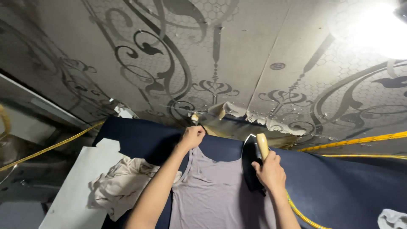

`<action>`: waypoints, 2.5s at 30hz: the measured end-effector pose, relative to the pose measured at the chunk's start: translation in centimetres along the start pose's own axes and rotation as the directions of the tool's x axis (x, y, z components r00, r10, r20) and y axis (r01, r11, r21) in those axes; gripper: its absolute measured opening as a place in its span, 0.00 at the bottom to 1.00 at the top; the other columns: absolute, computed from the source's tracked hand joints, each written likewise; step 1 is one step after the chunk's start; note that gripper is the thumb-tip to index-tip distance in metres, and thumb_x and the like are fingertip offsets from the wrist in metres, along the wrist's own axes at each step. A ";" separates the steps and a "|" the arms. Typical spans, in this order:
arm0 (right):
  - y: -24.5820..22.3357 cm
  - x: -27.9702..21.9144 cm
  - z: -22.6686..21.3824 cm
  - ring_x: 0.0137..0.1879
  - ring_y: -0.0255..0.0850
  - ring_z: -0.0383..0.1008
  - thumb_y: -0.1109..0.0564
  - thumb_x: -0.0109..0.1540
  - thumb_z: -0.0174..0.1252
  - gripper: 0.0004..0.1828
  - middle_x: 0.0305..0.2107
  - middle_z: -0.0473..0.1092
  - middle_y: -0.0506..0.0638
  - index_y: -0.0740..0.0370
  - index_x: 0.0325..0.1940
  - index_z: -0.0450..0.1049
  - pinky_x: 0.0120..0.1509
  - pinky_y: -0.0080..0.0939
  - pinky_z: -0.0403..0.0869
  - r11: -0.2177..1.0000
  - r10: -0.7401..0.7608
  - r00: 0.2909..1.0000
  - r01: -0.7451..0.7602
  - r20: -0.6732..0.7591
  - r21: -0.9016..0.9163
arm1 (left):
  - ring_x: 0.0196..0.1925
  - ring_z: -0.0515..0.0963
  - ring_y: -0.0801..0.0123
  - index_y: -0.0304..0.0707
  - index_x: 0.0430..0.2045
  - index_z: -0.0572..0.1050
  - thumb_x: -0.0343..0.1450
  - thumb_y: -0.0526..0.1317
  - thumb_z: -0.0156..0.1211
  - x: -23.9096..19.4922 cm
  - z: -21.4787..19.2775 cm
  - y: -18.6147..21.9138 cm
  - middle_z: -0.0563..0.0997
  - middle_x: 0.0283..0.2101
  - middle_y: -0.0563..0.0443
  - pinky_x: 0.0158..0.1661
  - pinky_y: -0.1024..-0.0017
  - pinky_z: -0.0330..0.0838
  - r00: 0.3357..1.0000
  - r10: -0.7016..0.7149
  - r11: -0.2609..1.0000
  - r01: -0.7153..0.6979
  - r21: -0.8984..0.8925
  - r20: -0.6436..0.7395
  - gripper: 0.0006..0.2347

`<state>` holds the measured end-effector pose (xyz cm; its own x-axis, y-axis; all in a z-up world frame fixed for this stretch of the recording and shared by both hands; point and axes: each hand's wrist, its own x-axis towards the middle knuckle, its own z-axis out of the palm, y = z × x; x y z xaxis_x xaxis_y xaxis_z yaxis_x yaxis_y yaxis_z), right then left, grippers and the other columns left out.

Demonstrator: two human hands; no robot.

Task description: The person irons a light purple tank top on a dark blue ironing board, smoothing the fabric with a steam iron. After ironing, they fold the garment and place it into a drawer. The person then repeats the process with a beige tank top, ironing both sides and folding it neatly.

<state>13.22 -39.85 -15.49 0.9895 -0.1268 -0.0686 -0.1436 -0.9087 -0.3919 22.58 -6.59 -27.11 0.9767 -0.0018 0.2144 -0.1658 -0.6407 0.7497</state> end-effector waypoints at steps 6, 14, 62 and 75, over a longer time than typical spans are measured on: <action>0.2 -1.1 0.8 0.45 0.67 0.77 0.46 0.56 0.64 0.24 0.38 0.76 0.66 0.63 0.46 0.64 0.49 0.65 0.74 0.999 0.010 1.000 -0.009 0.012 -0.051 | 0.37 0.80 0.48 0.34 0.30 0.79 0.61 0.47 0.74 -6.9 -4.1 -2.6 0.80 0.34 0.39 0.38 0.57 0.76 0.984 -0.153 0.971 0.168 0.173 -0.096 0.16; 2.8 -6.7 0.5 0.38 0.63 0.77 0.44 0.59 0.65 0.22 0.28 0.75 0.66 0.62 0.42 0.66 0.42 0.57 0.74 0.987 -0.149 0.984 0.143 0.093 0.074 | 0.37 0.81 0.48 0.37 0.18 0.79 0.59 0.42 0.71 -3.4 0.7 -7.0 0.80 0.31 0.40 0.39 0.56 0.75 0.978 -0.074 0.974 0.113 0.197 -0.197 0.08; -6.7 -13.6 6.8 0.33 0.64 0.76 0.43 0.63 0.59 0.19 0.24 0.74 0.64 0.58 0.45 0.65 0.37 0.59 0.72 0.946 -0.251 0.922 0.169 0.295 0.277 | 0.64 0.66 0.43 0.42 0.56 0.69 0.69 0.51 0.66 -32.6 -18.5 1.0 0.68 0.60 0.39 0.61 0.43 0.64 0.654 -0.042 0.800 0.475 0.367 -0.756 0.24; 0.1 -17.3 8.0 0.36 0.66 0.75 0.50 0.62 0.59 0.19 0.27 0.74 0.65 0.58 0.50 0.62 0.38 0.60 0.72 0.914 -0.374 0.851 0.270 0.368 0.304 | 0.36 0.79 0.65 0.56 0.20 0.80 0.56 0.46 0.70 -41.1 -6.0 2.2 0.75 0.29 0.57 0.37 0.54 0.64 0.896 -0.326 0.789 0.433 0.436 -0.302 0.05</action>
<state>-3.97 -34.55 -21.64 0.8914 0.3783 -0.2494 0.1320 -0.7433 -0.6558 -18.73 -3.36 -30.50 0.8883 0.4384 0.1369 0.3515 -0.8408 0.4117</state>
